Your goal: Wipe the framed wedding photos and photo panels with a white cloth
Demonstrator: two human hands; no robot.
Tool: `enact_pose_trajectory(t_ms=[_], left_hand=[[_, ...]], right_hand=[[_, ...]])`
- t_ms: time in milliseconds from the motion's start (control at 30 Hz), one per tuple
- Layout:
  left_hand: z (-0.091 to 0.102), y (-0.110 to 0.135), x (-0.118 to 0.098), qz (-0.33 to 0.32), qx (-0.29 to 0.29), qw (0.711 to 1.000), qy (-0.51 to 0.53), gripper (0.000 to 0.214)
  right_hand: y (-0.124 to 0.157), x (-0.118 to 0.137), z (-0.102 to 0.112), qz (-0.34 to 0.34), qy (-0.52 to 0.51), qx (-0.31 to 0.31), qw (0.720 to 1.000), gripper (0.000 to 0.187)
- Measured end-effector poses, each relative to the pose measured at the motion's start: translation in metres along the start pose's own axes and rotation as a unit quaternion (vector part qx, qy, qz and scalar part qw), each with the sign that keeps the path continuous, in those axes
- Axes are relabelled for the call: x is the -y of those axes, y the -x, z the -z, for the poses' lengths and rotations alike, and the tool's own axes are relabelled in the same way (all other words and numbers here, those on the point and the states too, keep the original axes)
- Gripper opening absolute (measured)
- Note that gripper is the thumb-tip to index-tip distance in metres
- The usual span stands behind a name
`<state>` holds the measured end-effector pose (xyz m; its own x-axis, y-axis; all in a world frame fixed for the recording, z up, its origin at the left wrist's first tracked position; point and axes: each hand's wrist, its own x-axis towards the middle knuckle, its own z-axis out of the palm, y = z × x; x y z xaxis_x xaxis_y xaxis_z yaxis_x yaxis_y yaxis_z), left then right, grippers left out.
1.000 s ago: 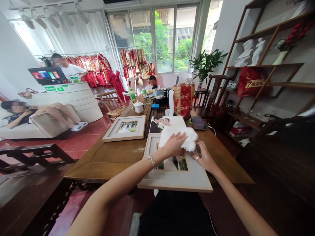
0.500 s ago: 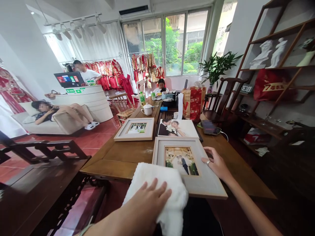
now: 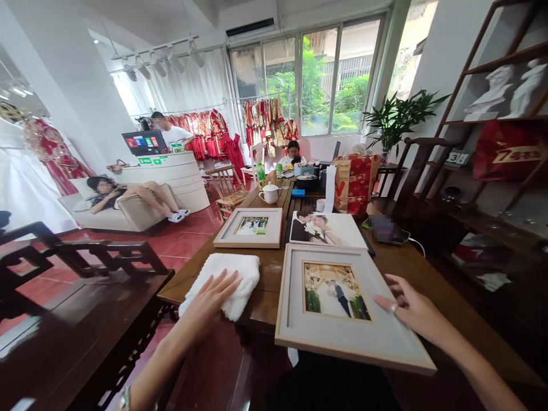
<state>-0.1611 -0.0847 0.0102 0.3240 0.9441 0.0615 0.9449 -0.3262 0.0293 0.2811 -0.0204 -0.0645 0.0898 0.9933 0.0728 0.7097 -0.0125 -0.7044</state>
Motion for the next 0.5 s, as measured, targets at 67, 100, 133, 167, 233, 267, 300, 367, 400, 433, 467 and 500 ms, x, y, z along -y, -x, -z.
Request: enact_pose_trajectory(t_ms=[67, 100, 133, 167, 233, 267, 300, 367, 400, 433, 467, 500], left_hand=[[0.003, 0.003, 0.002, -0.015, 0.023, 0.999, 0.045, 0.080], [0.008, 0.003, 0.003, -0.022, 0.027, 0.997, 0.075, 0.076], [0.013, 0.000, 0.005, -0.024, 0.023, 0.994, 0.105, 0.070], [0.018, -0.005, 0.009, -0.021, 0.011, 0.991, 0.134, 0.064], [0.027, -0.021, 0.024, -0.019, -0.010, 0.981, 0.192, 0.056], [0.030, -0.032, 0.035, -0.022, -0.015, 0.974, 0.227, 0.053], [0.032, -0.045, 0.048, -0.022, -0.019, 0.964, 0.264, 0.051], [0.031, -0.073, 0.076, 0.017, -0.035, 0.946, 0.321, 0.048], [0.028, -0.088, 0.090, 0.070, -0.056, 0.944, 0.316, 0.049], [0.024, -0.102, 0.104, 0.139, -0.076, 0.945, 0.285, 0.049], [0.019, -0.116, 0.116, 0.206, -0.087, 0.945, 0.240, 0.048], [0.013, -0.130, 0.128, 0.250, -0.094, 0.940, 0.212, 0.049]], right_hand=[[0.010, 0.003, 0.003, -0.016, 0.028, 0.021, 0.999, 0.076], [0.014, 0.005, 0.004, -0.022, 0.034, 0.022, 0.999, 0.076], [0.018, 0.006, 0.004, -0.026, 0.033, 0.019, 0.999, 0.074], [0.022, 0.008, 0.003, -0.029, 0.024, 0.014, 0.999, 0.071], [0.028, 0.010, 0.002, -0.038, -0.016, 0.004, 0.999, 0.064], [0.030, 0.011, 0.001, -0.047, -0.042, 0.001, 0.998, 0.062], [0.032, 0.011, 0.000, -0.062, -0.068, -0.002, 0.996, 0.061], [0.036, 0.009, -0.002, -0.100, -0.123, -0.007, 0.987, 0.064], [0.038, 0.007, -0.003, -0.117, -0.152, -0.007, 0.981, 0.065], [0.040, 0.005, -0.004, -0.130, -0.184, -0.007, 0.974, 0.067], [0.042, 0.001, -0.005, -0.140, -0.215, -0.007, 0.966, 0.068], [0.044, -0.003, -0.006, -0.147, -0.243, -0.005, 0.959, 0.069]])
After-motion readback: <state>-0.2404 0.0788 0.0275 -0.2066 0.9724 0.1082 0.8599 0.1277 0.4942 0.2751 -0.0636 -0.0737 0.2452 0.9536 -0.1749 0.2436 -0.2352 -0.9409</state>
